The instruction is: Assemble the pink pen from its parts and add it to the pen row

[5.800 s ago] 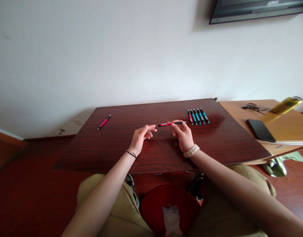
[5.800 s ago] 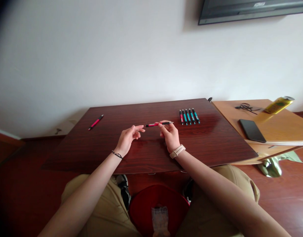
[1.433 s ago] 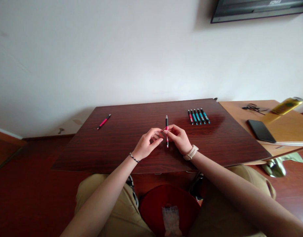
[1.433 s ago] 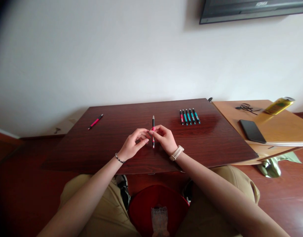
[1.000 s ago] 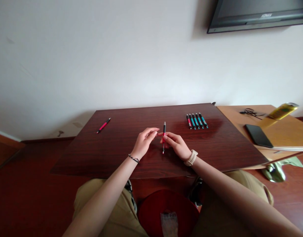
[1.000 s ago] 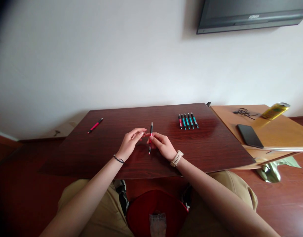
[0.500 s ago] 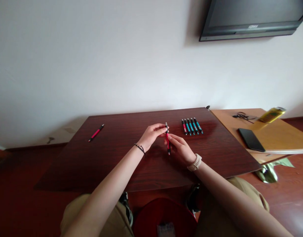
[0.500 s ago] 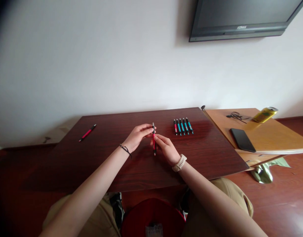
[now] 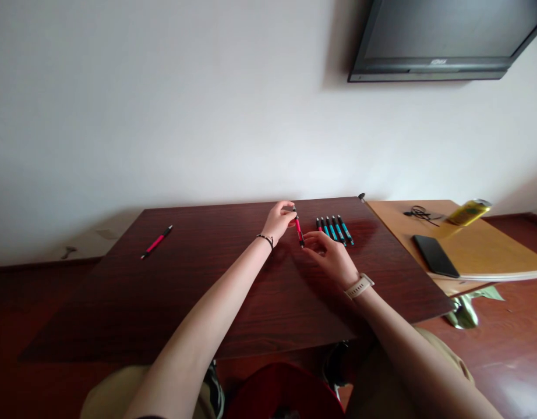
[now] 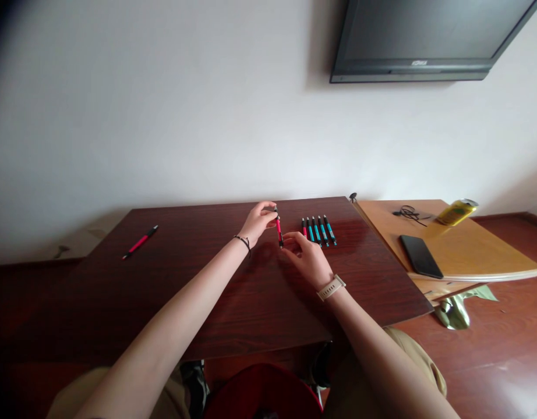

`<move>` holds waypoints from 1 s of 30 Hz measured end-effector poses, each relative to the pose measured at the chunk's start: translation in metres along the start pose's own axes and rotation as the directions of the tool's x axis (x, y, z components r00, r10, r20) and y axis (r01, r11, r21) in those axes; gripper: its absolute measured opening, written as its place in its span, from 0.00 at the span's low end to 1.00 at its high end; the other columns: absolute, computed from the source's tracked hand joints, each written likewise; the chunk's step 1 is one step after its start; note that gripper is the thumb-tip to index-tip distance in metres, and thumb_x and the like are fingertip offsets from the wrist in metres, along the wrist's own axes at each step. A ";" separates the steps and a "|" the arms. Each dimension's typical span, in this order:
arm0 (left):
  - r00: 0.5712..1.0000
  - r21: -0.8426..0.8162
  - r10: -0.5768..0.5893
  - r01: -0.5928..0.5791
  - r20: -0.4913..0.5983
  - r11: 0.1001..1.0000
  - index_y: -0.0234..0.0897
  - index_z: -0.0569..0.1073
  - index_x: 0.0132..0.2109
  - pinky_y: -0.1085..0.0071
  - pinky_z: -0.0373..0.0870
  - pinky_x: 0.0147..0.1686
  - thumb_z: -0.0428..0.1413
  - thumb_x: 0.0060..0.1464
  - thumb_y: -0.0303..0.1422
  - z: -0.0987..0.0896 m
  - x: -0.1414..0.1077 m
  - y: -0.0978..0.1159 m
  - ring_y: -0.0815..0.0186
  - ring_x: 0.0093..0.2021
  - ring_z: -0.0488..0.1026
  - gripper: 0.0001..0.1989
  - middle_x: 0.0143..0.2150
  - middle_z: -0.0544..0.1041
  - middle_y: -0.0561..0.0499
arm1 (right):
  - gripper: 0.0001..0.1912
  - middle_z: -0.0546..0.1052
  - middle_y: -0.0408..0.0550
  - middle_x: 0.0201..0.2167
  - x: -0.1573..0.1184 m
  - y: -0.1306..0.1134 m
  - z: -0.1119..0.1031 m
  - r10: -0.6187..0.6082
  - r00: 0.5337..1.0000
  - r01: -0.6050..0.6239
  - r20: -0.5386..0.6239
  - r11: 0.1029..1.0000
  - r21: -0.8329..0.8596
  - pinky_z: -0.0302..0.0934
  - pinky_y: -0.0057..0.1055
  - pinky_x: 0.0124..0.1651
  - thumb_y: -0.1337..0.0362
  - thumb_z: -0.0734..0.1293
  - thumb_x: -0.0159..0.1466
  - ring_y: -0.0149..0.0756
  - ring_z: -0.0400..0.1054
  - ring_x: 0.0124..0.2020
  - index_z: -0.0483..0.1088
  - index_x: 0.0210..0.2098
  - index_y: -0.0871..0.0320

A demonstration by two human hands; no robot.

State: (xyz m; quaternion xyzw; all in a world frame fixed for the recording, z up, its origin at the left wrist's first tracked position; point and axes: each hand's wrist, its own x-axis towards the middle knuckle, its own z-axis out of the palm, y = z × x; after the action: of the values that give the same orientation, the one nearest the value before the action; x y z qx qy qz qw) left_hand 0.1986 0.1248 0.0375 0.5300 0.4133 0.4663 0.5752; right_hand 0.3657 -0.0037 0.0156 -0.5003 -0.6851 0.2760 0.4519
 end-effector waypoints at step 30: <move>0.990 0.696 0.072 -0.138 0.123 0.704 0.40 0.81 0.45 0.69 0.72 0.48 0.56 0.66 0.34 0.042 0.061 -0.050 0.61 0.43 0.79 0.09 0.43 0.84 0.48 | 0.12 0.77 0.44 0.36 0.007 0.054 -0.041 0.064 0.997 -0.071 -0.031 0.843 -0.533 0.59 0.33 0.36 0.56 0.75 0.64 0.38 0.70 0.33 0.69 0.39 0.52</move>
State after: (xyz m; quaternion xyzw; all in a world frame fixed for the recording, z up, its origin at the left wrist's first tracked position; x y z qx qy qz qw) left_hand 0.2576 0.1742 -0.0072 0.7510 0.5036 0.2827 0.3202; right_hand 0.4254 0.0188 -0.0084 -0.6314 -0.7140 0.0874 0.2896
